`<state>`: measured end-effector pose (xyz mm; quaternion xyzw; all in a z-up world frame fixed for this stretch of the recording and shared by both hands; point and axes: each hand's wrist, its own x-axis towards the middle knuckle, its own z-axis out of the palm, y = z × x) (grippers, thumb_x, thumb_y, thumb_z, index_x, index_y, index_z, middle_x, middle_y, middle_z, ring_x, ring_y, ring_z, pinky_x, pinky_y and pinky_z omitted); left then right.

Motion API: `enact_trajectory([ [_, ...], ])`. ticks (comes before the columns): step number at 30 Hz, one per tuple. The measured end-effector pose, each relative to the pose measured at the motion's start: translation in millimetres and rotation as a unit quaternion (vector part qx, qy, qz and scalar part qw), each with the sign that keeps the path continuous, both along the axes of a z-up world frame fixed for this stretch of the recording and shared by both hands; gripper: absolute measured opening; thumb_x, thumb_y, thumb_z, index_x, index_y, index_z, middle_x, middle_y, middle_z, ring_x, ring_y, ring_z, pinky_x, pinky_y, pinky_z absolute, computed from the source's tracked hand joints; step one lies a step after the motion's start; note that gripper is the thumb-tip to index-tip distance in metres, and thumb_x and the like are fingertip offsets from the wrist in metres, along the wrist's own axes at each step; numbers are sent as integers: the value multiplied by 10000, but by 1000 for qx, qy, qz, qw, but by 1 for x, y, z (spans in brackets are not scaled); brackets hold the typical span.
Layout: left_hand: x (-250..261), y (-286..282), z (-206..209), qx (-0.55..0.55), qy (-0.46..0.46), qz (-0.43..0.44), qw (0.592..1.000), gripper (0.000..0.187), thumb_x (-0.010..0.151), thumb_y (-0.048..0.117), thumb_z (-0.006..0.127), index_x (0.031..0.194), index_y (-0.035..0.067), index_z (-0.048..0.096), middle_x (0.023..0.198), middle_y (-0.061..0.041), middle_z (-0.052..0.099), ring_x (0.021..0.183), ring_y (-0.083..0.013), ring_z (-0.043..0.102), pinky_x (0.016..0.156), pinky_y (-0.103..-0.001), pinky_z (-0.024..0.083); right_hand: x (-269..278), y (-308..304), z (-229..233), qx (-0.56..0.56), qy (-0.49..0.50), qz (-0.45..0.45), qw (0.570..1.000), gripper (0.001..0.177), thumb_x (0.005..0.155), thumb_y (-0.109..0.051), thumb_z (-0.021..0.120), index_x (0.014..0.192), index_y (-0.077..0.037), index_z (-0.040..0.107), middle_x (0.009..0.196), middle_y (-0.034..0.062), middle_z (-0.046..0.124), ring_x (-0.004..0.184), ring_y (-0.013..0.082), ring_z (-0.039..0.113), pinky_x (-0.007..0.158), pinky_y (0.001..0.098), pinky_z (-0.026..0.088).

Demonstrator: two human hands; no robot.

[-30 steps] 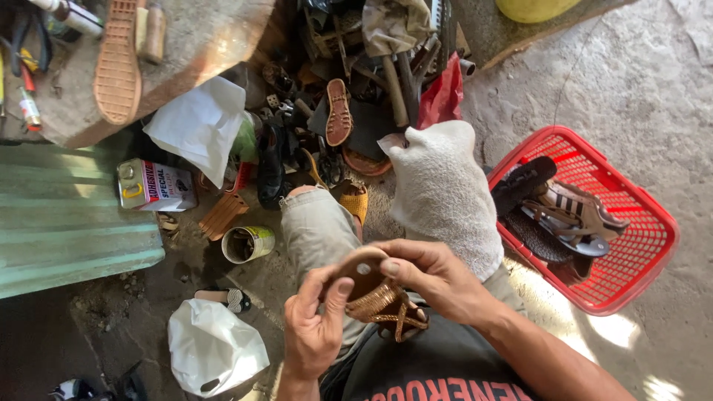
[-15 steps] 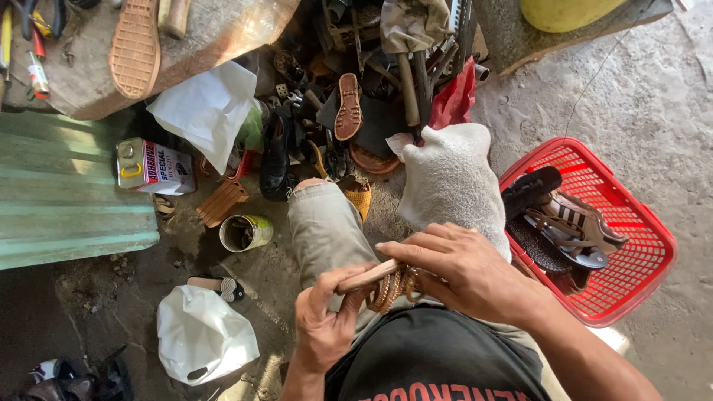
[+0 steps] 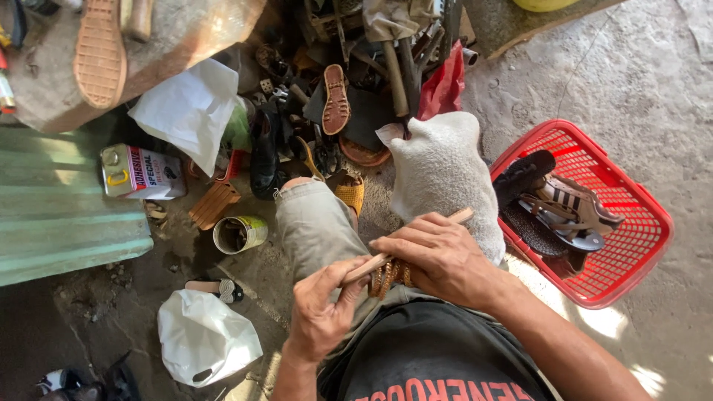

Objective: The person presses and taps a sandal sole with a rubber mallet to seat the sole onto the upper. They repeatedly tap along the edges and sole surface, rotate the sandal, and continue hammering to secure the bond.

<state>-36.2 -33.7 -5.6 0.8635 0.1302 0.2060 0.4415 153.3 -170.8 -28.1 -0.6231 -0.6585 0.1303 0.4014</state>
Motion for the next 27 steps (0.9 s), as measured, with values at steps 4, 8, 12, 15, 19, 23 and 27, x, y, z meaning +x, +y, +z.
enact_trajectory([
  [4,6,1,6,18,28,-27,999,339,919,-29,675,1253,-19,621,1199,-156,742,1063,-247,772,1015,-312,598,-5,4,-7,4,-13,13,1000,374,1063,-329,487,1260,-42,624,1040,82,708,817,259,614,799,402,438],
  [8,1,-2,-5,72,-26,-15,997,221,991,11,633,1206,3,688,1146,-102,772,1005,-215,796,882,-307,642,-9,6,-7,35,-52,-16,998,240,1046,-189,492,1196,-101,657,1034,13,736,800,197,643,938,418,463],
  [12,3,10,-1,29,-90,-34,995,235,1057,105,553,1242,10,663,1227,-145,741,1144,-269,757,1057,-369,603,-8,10,-13,9,-170,-52,984,657,850,-343,853,1378,-84,560,1194,104,726,1006,256,663,1039,512,455],
  [15,-11,43,-54,118,-49,68,989,256,944,47,689,1185,103,756,1104,-110,783,1003,-286,753,951,-439,563,3,38,-20,81,-159,-93,980,241,942,-100,570,1140,-124,705,915,56,693,852,246,668,957,447,470],
  [19,-13,53,-56,65,20,39,997,310,951,63,683,1258,77,720,1163,-103,779,1075,-281,742,1005,-449,529,2,48,-51,86,-161,-110,977,175,1020,-167,548,1082,-130,706,913,42,682,848,236,650,868,403,486],
  [23,-14,51,-58,63,15,38,997,285,964,71,670,1242,58,734,1139,-106,789,1076,-305,744,947,-427,577,1,46,-49,66,-149,-106,981,215,1053,-192,528,1118,-137,725,917,35,722,877,226,680,848,377,478],
  [27,-16,60,-54,22,33,13,999,282,958,127,689,1231,83,744,1122,-46,807,1094,-225,752,1012,-406,542,3,47,-48,53,-139,-93,984,203,1042,-196,542,1103,-130,724,935,40,741,897,230,691,843,373,474],
])
